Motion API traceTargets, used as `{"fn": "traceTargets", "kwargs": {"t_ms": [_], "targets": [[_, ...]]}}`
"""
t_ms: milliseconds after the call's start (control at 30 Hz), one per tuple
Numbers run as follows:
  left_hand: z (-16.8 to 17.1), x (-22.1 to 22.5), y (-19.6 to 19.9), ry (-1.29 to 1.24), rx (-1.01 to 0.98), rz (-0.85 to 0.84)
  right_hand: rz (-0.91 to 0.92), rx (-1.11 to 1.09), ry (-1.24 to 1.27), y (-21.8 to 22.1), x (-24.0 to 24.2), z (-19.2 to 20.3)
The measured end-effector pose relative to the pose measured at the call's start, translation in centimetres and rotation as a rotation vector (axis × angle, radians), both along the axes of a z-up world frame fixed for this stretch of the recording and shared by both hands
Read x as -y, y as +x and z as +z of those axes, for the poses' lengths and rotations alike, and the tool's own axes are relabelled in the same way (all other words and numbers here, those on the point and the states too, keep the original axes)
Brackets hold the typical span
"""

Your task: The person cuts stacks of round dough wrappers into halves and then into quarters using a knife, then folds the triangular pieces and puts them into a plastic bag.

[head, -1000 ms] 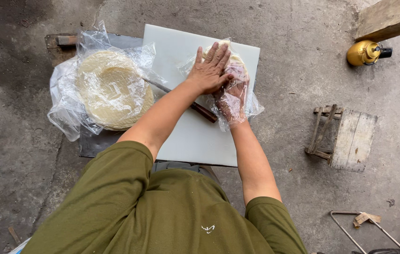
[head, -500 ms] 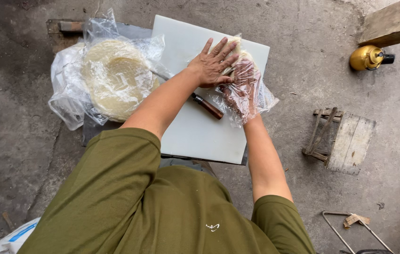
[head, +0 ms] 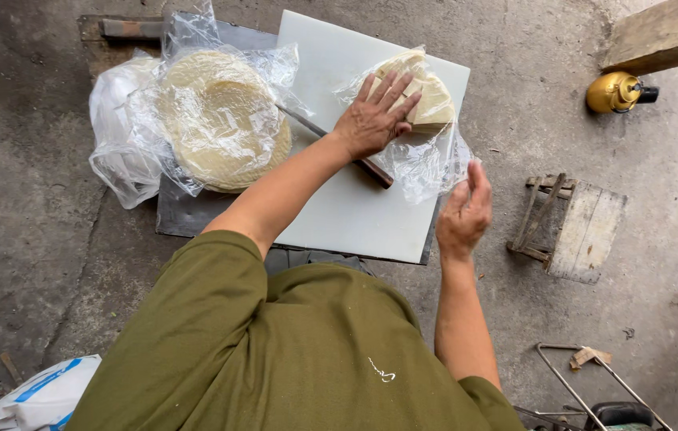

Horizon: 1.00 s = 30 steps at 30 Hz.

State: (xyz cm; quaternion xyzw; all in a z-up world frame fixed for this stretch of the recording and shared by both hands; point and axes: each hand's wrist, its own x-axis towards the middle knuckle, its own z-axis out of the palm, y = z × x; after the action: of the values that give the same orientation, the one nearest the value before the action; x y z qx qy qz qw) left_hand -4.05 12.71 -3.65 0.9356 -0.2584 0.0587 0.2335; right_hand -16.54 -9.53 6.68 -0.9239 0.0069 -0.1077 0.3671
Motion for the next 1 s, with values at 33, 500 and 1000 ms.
{"fn": "traceTargets", "kwargs": {"t_ms": [33,500,1000], "targets": [[0.3,0.3,0.8,-0.048,0.004,0.021,0.073,0.124,0.172,0.8,-1.2,-0.8],[1.3,1.5,5.9,0.12,-0.378,0.198,-0.334,0.029,0.272,11.5,-6.8,-15.9],[3.1,-16.9,-12.6,-0.148,0.103,0.508,-0.087,0.131,-0.132,4.8,-8.4,-6.1]]}}
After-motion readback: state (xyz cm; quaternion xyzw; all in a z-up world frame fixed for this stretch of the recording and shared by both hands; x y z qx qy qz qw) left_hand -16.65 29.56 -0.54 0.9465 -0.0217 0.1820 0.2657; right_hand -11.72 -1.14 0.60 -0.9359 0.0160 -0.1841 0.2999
